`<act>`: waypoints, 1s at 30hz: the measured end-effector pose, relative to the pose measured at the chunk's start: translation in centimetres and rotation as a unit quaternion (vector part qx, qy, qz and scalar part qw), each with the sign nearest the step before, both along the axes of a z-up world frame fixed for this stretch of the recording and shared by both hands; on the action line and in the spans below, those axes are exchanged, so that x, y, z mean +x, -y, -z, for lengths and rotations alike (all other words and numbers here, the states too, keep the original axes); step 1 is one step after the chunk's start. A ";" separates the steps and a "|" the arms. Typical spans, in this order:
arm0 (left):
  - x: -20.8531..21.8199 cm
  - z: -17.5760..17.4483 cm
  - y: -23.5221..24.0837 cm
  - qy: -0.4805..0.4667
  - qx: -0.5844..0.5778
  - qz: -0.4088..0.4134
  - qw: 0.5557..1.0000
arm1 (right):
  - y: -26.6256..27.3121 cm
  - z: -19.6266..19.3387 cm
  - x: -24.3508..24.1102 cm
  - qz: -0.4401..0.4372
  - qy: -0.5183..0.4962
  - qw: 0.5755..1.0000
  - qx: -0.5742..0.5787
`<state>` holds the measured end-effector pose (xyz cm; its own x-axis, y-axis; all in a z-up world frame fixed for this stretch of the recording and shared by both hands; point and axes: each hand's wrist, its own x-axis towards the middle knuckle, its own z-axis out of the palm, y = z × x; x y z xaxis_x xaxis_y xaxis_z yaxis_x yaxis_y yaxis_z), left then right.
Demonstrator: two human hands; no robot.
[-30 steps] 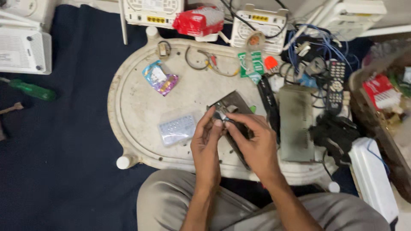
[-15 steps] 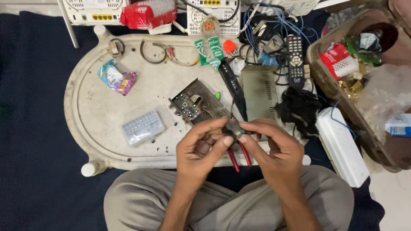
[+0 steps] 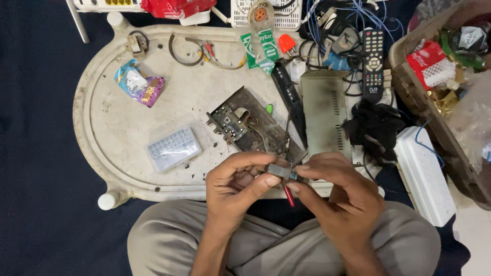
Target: The person uses red pliers to grip and pull a metal component from a black electronic chassis. They then remove a small black plastic part from the chassis and use a green screwdriver to work on the interior of the device.
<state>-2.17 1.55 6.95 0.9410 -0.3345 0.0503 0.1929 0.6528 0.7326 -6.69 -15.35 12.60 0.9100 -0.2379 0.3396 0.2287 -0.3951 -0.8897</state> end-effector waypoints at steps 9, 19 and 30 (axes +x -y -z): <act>-0.1 -0.4 -0.5 0.012 0.066 -0.018 0.998 | -0.5 1.1 -0.5 0.021 -0.029 0.999 0.017; 0.3 -2.3 -0.6 0.024 0.079 -0.011 0.997 | -0.5 2.2 -0.9 0.048 -0.065 0.988 0.128; 0.1 -1.5 -0.3 0.015 0.048 -0.009 0.999 | -0.2 2.7 -1.0 0.076 -0.113 0.984 0.117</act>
